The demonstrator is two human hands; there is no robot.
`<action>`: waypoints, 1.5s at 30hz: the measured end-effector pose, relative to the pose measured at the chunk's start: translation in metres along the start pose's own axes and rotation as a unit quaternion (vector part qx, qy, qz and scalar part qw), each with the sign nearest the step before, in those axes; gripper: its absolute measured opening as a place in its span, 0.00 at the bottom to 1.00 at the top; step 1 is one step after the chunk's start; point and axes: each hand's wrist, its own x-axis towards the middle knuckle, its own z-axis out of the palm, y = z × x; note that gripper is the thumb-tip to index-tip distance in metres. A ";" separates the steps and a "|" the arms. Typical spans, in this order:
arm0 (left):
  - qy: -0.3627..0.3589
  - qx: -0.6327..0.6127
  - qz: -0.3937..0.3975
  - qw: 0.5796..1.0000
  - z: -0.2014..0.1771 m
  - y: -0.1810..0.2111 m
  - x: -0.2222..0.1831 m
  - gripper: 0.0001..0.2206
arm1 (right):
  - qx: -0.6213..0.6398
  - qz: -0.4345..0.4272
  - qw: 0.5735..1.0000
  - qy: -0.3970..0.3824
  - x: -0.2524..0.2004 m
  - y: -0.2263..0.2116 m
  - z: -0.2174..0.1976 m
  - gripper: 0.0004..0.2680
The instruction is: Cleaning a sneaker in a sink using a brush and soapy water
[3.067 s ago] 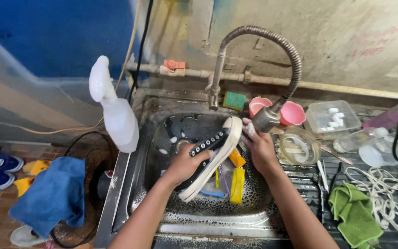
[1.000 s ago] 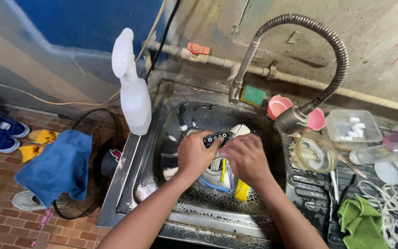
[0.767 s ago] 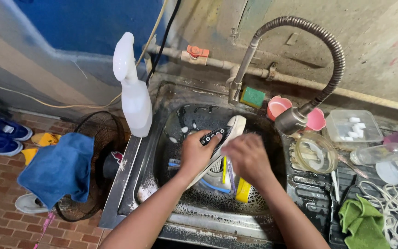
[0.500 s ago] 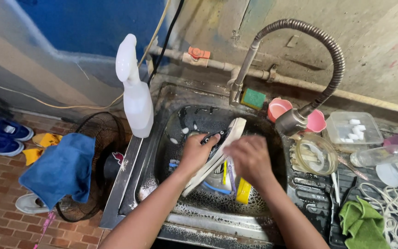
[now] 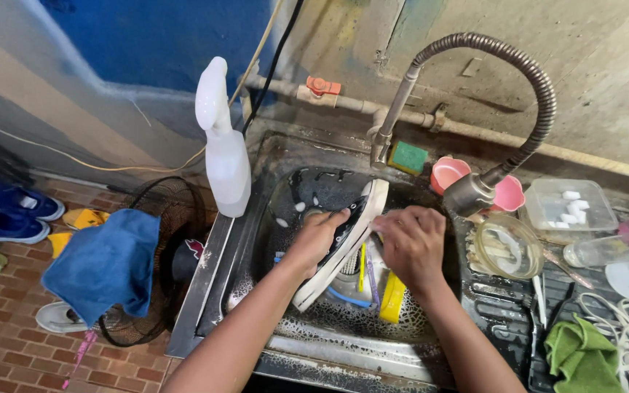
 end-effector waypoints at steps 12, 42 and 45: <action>-0.004 0.112 0.139 0.984 0.012 0.003 -0.007 0.06 | 0.000 0.022 1.000 -0.017 0.000 0.004 -0.013 0.03; 0.044 0.113 0.121 0.985 0.013 0.024 -0.023 0.06 | 0.478 0.124 0.859 -0.138 0.015 0.002 -0.033 0.04; 0.019 0.090 0.123 0.988 0.007 0.020 -0.021 0.06 | 0.666 0.338 0.655 -0.114 0.003 0.012 -0.044 0.03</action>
